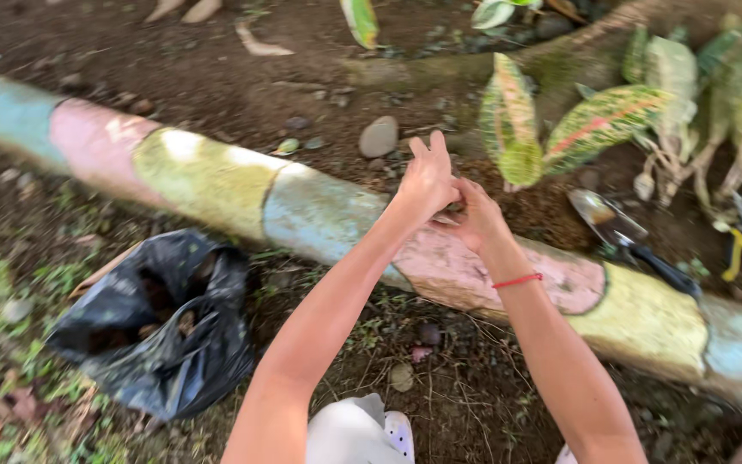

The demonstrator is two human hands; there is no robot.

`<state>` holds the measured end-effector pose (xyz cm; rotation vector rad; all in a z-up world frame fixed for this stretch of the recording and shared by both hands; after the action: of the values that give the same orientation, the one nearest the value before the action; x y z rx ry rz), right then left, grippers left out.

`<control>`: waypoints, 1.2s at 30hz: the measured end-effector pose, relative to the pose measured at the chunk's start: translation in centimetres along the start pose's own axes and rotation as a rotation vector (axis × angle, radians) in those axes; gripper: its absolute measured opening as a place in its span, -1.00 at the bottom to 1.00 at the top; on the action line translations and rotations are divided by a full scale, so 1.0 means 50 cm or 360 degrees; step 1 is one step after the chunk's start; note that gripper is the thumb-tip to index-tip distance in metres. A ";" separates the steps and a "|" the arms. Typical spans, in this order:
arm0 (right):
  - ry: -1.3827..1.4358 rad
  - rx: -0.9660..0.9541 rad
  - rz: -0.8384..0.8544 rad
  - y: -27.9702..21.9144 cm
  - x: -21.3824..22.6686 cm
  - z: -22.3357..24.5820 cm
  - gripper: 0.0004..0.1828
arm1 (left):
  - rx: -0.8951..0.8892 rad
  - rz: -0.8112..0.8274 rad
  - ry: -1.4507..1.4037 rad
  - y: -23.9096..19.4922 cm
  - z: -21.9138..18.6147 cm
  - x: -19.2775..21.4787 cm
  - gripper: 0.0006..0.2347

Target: The person digs a hole in the soil using a hand trowel and places a small plant into it. They then use pruning shears to trim the plant's roots and pack soil around the base to secure it in place.

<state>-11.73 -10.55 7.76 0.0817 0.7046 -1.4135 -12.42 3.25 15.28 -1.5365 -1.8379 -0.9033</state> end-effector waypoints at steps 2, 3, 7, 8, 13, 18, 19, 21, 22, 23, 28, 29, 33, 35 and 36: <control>0.0015 0.0006 -0.0055 -0.031 0.091 0.045 -0.67 | 0.0102 0.0510 0.0041 0.082 -0.039 -0.080 -0.14; 0.0020 0.0010 -0.0077 -0.043 0.128 0.067 -0.63 | 0.0153 0.0757 0.0072 0.117 -0.054 -0.115 -0.11; -0.0136 0.0023 -0.0268 -0.079 0.249 0.148 -0.54 | 0.0155 0.1329 0.0214 0.168 -0.078 -0.216 -0.14; -0.0142 0.0007 -0.0235 -0.074 0.267 0.167 -0.52 | 0.0206 0.1401 0.0120 0.164 -0.078 -0.229 -0.11; -0.0235 -0.0013 -0.0055 -0.047 0.322 0.200 -0.41 | 0.0561 0.1595 -0.0707 0.096 -0.091 -0.264 0.06; -0.0174 0.0033 0.0001 -0.035 0.344 0.187 -0.35 | 0.0637 0.1442 -0.1280 0.084 -0.110 -0.295 0.01; -0.0286 0.0010 -0.0019 -0.037 0.348 0.199 -0.34 | 0.0682 0.1411 -0.1207 0.093 -0.120 -0.298 0.02; -0.0483 -0.0039 -0.0073 -0.055 0.362 0.214 -0.31 | 0.0768 0.1361 -0.1037 0.098 -0.134 -0.301 0.06; -0.0623 -0.0063 -0.0070 -0.061 0.371 0.229 -0.30 | 0.0794 0.1331 -0.0999 0.097 -0.143 -0.301 0.06; -0.0762 -0.0089 -0.0068 -0.065 0.381 0.245 -0.29 | 0.0818 0.1300 -0.0960 0.095 -0.151 -0.299 0.06; -0.2338 0.0149 -0.0319 0.004 0.516 0.357 -0.59 | 0.0870 0.1221 -0.0898 0.075 -0.161 -0.270 0.05; -0.2688 0.0390 -0.0374 0.032 0.572 0.389 -0.68 | 0.0898 0.1213 -0.0931 0.068 -0.158 -0.270 0.06; -0.2866 0.0703 -0.0819 0.112 0.752 0.476 -0.70 | 0.1020 0.1209 -0.1281 0.069 -0.170 -0.320 0.10; -0.2745 0.0786 -0.1166 0.093 0.830 0.463 -0.61 | 0.0982 0.1188 -0.1327 0.076 -0.173 -0.361 0.16; -0.2683 0.0822 -0.1324 0.078 0.856 0.447 -0.52 | 0.0974 0.1173 -0.1355 0.074 -0.174 -0.380 0.18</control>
<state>0.42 -57.23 3.12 -0.9962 -1.1488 -1.7820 -5.40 -14.62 6.19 -2.0552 -1.5456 0.6914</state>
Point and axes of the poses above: each hand's wrist, its own y-axis towards the middle knuckle, its own x-axis out of the back of the hand, z = x × y, the point moved 1 cm from there along y, towards the middle knuckle, and after that the axes turned 7 degrees about x, right-handed, at the moved point
